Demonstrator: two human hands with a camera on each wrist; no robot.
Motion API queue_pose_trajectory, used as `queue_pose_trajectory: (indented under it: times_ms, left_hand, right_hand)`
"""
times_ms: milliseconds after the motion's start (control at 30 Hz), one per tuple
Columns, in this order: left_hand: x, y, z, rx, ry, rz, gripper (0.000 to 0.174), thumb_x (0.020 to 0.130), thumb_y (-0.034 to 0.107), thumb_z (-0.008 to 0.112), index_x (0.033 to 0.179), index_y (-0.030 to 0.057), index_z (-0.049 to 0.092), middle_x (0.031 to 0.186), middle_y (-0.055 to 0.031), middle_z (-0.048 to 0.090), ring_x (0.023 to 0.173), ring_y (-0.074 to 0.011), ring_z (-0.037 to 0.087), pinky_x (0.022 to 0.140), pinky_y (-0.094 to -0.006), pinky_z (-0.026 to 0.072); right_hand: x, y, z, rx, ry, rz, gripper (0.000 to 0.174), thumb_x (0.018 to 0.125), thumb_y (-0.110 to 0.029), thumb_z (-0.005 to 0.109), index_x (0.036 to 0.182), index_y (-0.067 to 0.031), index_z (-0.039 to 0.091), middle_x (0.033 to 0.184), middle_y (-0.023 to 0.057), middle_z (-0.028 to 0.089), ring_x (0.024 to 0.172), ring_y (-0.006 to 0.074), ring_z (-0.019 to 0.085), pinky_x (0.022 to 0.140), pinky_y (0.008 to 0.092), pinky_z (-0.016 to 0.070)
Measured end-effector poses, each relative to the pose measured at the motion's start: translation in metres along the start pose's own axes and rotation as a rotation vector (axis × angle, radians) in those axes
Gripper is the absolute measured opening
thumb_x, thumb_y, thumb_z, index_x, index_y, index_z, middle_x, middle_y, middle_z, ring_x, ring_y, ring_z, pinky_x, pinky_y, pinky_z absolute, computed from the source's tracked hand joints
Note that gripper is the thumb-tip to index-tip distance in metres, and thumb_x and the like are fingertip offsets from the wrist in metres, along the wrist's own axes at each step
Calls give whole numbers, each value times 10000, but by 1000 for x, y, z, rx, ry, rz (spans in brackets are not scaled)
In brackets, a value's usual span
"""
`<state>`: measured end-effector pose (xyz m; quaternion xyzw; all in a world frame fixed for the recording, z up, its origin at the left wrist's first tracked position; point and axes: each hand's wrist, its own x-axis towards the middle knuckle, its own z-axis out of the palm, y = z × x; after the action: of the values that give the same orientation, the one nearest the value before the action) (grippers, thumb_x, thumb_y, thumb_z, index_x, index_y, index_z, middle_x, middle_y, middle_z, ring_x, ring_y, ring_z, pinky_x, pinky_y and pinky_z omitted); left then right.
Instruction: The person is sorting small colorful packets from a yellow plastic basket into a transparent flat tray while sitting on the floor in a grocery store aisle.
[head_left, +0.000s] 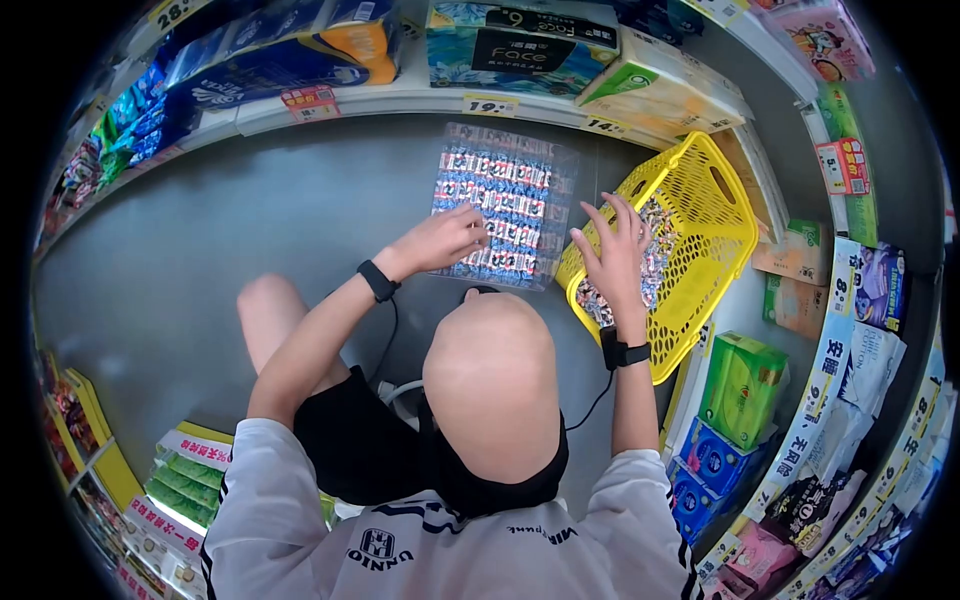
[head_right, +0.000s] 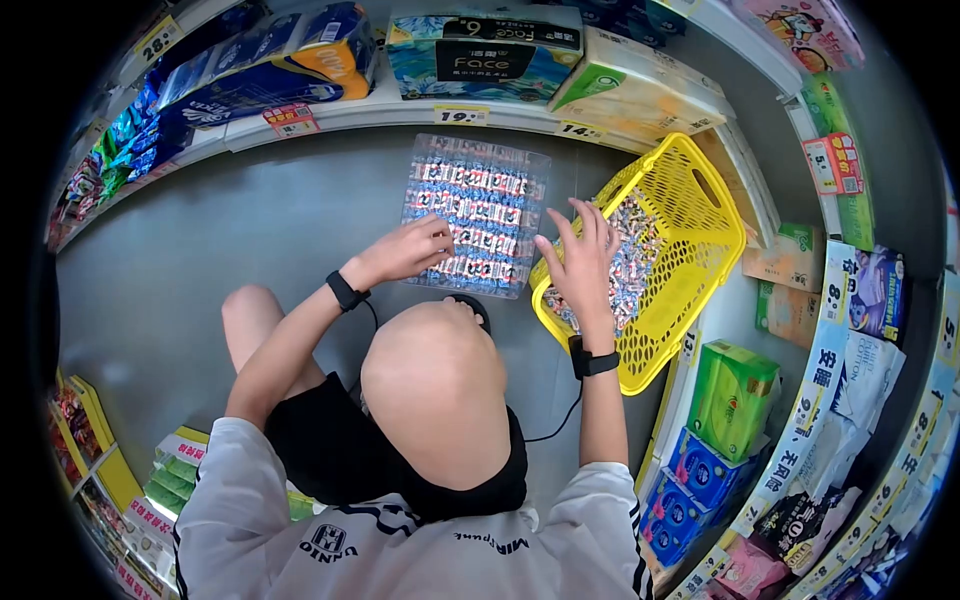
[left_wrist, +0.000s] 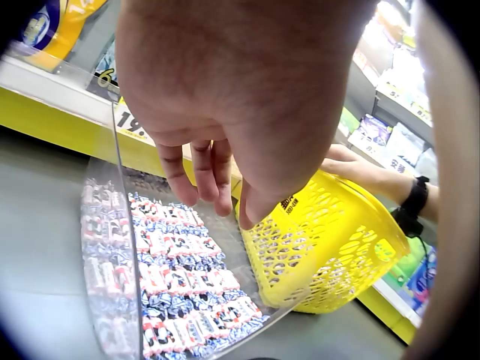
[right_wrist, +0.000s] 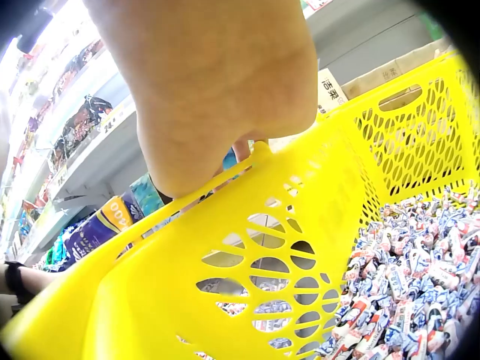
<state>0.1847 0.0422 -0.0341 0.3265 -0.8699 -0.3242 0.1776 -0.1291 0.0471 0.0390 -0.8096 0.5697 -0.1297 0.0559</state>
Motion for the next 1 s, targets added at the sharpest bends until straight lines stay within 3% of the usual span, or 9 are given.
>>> queue_pose_trajectory:
  times_ms: [367, 433, 733, 1000]
  left_hand:
    - [3, -8, -5, -38, 94, -69, 155, 884, 86, 658, 1032, 42, 644, 1062, -110, 565, 1066, -303, 531, 928, -417, 477]
    - [-5, -17, -2, -4, 14, -85, 167, 893, 95, 652, 1049, 37, 641, 1074, -112, 569, 1074, -309, 539, 939, -421, 474]
    - [-8, -19, -11, -39, 38, -122, 151, 935, 115, 619, 1066, 46, 643, 1076, -106, 577, 1059, -308, 547, 937, -425, 472]
    - [-2, -30, 0, -21, 78, -105, 148, 955, 124, 601, 1070, 35, 631, 1083, -112, 577, 1067, -314, 541, 921, -422, 476]
  right_hand:
    - [-6, 0, -3, 5, -18, 44, 409, 956, -364, 633, 1287, -124, 640, 1439, 136, 470, 1399, 328, 356, 1130, 525, 202]
    - [-7, -2, -4, 16, -36, 43, 404, 961, -360, 628, 1288, -122, 640, 1439, 137, 468, 1399, 326, 355, 1130, 520, 202]
    - [-6, -2, 2, 40, -103, 74, 378, 979, -332, 611, 1299, -133, 631, 1449, 133, 450, 1390, 328, 363, 1142, 565, 186]
    - [-7, 0, 2, 60, -100, 55, 376, 978, -311, 612, 1314, -142, 622, 1459, 131, 440, 1392, 327, 360, 1139, 555, 186]
